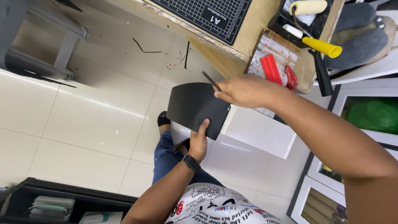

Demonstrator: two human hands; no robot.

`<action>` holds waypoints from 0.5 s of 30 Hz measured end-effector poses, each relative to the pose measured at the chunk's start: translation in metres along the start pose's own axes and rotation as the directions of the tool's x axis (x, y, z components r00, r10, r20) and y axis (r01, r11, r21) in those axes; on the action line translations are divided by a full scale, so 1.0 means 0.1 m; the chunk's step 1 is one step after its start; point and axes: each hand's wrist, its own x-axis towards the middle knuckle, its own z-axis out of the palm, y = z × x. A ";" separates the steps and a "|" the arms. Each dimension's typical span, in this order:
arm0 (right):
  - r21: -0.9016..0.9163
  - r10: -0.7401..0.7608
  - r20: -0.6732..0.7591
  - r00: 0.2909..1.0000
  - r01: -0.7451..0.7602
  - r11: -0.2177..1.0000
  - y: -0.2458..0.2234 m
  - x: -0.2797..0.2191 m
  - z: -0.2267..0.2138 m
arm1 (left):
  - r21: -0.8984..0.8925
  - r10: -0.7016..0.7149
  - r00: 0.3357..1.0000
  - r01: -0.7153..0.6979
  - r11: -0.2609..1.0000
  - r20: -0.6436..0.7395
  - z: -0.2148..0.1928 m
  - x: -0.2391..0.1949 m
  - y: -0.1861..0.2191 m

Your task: Applying black sheets to a white box using a roller for adhesive and a scraper for smoothing.

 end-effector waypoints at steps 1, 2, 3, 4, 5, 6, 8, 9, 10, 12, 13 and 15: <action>0.001 0.002 0.000 1.000 -0.002 1.000 0.00 0.03 0.05 | 0.001 -0.002 1.000 0.002 1.000 0.001 0.01 -0.02 0.00; 0.024 0.019 0.025 0.999 -0.020 1.000 0.00 0.05 0.09 | -0.012 -0.003 1.000 0.003 1.000 -0.002 0.02 -0.05 0.01; 0.042 0.031 0.049 0.998 -0.033 0.999 0.00 0.10 0.11 | -0.027 0.002 1.000 -0.002 1.000 -0.007 0.03 -0.05 0.03; 0.038 0.028 0.048 0.998 -0.030 0.999 0.05 0.17 0.15 | -0.029 0.006 1.000 -0.007 1.000 -0.008 0.04 0.00 0.03; 0.020 0.048 0.043 0.998 -0.048 0.999 0.08 0.22 0.22 | -0.032 0.014 1.000 -0.013 0.999 0.004 0.03 0.00 0.01; 0.003 0.067 0.038 0.997 -0.067 0.998 0.11 0.27 0.30 | -0.034 0.021 1.000 -0.020 0.999 0.016 0.02 0.00 -0.01; 0.022 0.120 0.005 0.993 -0.120 0.993 0.18 0.29 0.22 | -0.034 0.010 1.000 -0.010 0.999 0.008 -0.03 0.02 -0.10; 0.043 0.172 -0.029 0.985 -0.171 0.984 0.22 0.31 0.17 | -0.032 0.001 1.000 -0.001 0.999 -0.001 -0.05 0.04 -0.14; 0.041 0.170 -0.030 0.985 -0.169 0.985 0.19 0.32 0.18 | -0.034 0.004 1.000 -0.004 0.999 -0.002 -0.03 0.05 -0.11; 0.048 0.204 -0.042 0.978 -0.202 0.978 0.14 0.34 0.24 | -0.049 0.005 1.000 -0.005 0.999 -0.008 -0.01 0.03 -0.09; 0.048 0.204 -0.039 0.978 -0.202 0.978 0.14 0.35 0.26 | -0.050 0.002 1.000 -0.002 0.999 -0.009 -0.01 0.02 -0.10; 0.073 0.318 -0.073 0.945 -0.313 0.947 0.15 0.38 0.26 | -0.067 0.001 1.000 -0.002 0.998 -0.027 0.00 0.03 -0.09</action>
